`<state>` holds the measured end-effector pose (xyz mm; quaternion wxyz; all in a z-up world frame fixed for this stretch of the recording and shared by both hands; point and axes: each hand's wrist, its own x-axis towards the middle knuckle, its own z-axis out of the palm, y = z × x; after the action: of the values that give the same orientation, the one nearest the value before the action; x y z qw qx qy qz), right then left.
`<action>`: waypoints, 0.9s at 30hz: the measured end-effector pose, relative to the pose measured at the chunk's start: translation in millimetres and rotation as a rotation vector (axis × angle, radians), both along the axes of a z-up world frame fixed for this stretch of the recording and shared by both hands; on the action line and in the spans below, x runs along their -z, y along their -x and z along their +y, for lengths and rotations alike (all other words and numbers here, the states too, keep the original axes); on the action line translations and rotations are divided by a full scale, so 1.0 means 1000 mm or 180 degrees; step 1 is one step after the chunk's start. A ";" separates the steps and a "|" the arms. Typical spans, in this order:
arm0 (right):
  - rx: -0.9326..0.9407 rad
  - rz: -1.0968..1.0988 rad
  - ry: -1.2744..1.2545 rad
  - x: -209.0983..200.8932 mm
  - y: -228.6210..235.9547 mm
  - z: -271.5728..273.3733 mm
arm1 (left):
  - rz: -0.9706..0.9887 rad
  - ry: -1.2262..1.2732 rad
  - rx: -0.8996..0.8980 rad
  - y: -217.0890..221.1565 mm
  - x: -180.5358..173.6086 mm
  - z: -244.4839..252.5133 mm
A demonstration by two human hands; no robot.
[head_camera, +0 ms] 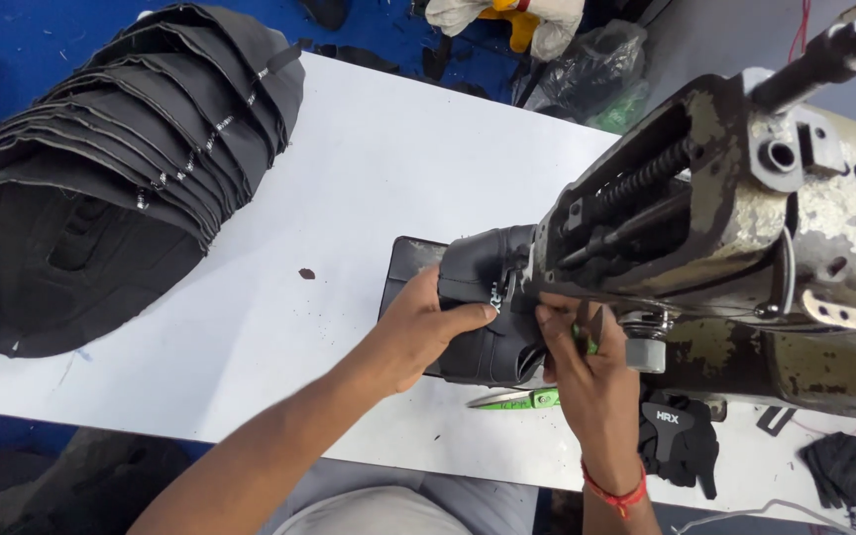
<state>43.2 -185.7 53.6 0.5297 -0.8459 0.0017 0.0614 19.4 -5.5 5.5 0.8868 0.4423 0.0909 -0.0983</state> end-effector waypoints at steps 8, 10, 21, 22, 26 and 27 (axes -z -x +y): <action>-0.0564 0.0173 -0.0006 0.004 0.011 -0.003 | 0.0032 -0.0564 -0.0296 0.003 -0.012 -0.005; -0.0684 -0.0098 -0.0047 0.004 0.011 -0.004 | 0.0036 -0.0611 -0.0309 0.001 -0.013 -0.004; -0.0523 -0.0211 -0.0017 0.005 0.017 0.002 | -0.0035 -0.0019 -0.0280 0.002 -0.003 -0.006; -0.0525 -0.0216 -0.0017 0.007 0.016 0.003 | -0.0040 -0.0019 -0.0283 0.001 -0.002 -0.005; -0.0286 -0.0100 -0.0492 0.026 0.019 -0.003 | -0.0116 -0.0297 -0.0305 0.005 0.003 -0.006; -0.0289 -0.0163 -0.0544 0.031 0.019 -0.006 | -0.0233 -0.0327 -0.0317 0.004 0.004 -0.006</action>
<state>23.8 -191.3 22.3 0.5965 -0.7982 -0.0553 0.0636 15.8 -11.9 1.7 0.8695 0.4854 0.0853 -0.0331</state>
